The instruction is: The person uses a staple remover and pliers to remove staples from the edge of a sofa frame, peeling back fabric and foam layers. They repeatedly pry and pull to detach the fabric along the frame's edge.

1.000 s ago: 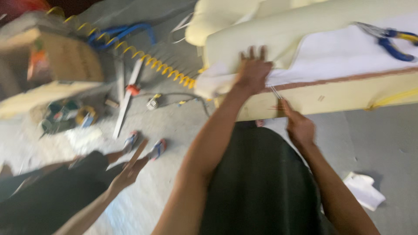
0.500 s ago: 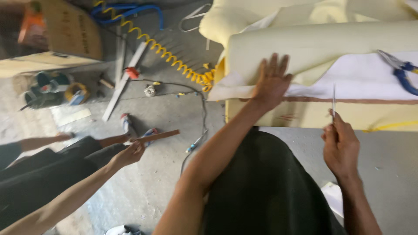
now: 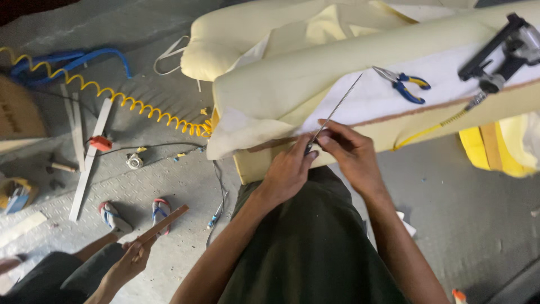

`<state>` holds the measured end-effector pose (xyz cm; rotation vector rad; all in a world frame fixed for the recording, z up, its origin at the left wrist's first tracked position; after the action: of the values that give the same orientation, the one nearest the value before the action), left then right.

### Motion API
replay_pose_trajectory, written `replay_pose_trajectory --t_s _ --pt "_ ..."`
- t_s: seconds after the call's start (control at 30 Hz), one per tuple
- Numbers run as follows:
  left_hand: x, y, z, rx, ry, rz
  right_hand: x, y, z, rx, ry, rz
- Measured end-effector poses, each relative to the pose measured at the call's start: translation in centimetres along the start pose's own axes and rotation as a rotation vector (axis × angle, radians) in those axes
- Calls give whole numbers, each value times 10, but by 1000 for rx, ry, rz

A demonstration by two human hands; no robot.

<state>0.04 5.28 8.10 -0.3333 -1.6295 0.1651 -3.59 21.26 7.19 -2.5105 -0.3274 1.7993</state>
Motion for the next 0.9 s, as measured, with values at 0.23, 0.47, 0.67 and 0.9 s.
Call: replay_pose_trajectory --t_s 0.23,0.47,0.67,0.9 --pt "-66 -159 -117 429 -517 286 17 -118 61 141 -401 -678" --pt "-126 -219 -215 273 -627 645 46 -174 112 145 -624 -1170" --pt "-211 -201 -236 214 -810 831 62 -176 139 154 -526 -1236" --pt "-211 -211 -227 237 -829 829 56 -187 156 131 -420 -1192"
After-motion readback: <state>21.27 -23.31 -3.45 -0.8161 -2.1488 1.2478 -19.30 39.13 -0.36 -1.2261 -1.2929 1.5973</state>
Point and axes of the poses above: each hand's wrist, its own z-axis towards the middle knuckle, its own y-axis out of the palm, x = y × z, the point moved 9 cm from there along z, towards the middle knuckle, and after that the axes turned 3 degrees about x, right-handed, at the moved point
